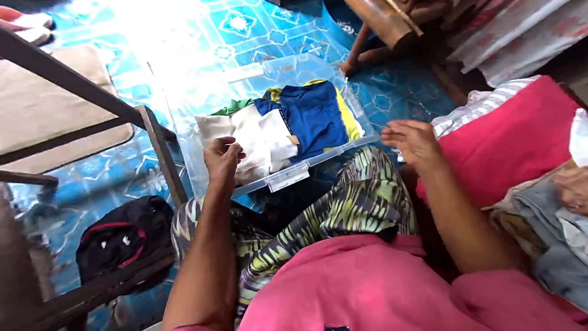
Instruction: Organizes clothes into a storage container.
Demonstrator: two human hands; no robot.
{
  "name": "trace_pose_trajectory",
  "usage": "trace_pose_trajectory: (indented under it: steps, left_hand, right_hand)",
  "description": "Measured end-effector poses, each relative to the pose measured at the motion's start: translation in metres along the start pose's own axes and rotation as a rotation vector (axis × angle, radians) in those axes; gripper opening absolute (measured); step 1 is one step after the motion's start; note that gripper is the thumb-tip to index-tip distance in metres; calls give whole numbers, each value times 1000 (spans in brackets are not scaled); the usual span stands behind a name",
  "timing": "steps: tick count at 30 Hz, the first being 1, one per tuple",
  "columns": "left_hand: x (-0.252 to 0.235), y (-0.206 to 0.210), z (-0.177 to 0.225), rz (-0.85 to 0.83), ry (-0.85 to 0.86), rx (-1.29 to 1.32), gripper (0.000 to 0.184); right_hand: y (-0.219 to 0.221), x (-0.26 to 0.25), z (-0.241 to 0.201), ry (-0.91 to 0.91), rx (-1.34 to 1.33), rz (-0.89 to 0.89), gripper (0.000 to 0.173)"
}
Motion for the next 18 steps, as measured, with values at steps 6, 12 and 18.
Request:
trace_pose_trajectory:
  steps: [6, 12, 18]
  left_hand:
    - [-4, -2, -4, 20, -28, 35, 28]
    - [-6, 4, -3, -13, -36, 18, 27]
    - [-10, 9, -1, -15, -36, -5, 25]
  right_hand:
    - [91, -95, 51, 103, 953, -200, 34]
    - [103, -111, 72, 148, 1087, -134, 43]
    - [96, -102, 60, 128, 1113, -55, 37]
Point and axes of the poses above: each hand's wrist, its own x-axis away from the middle knuckle, its own y-axis out of the palm, z = x × y, the point moved 9 cm from there along -x, towards the middle knuckle, and after that the axes turned 12 degrees about -x, right-handed, at the moved point
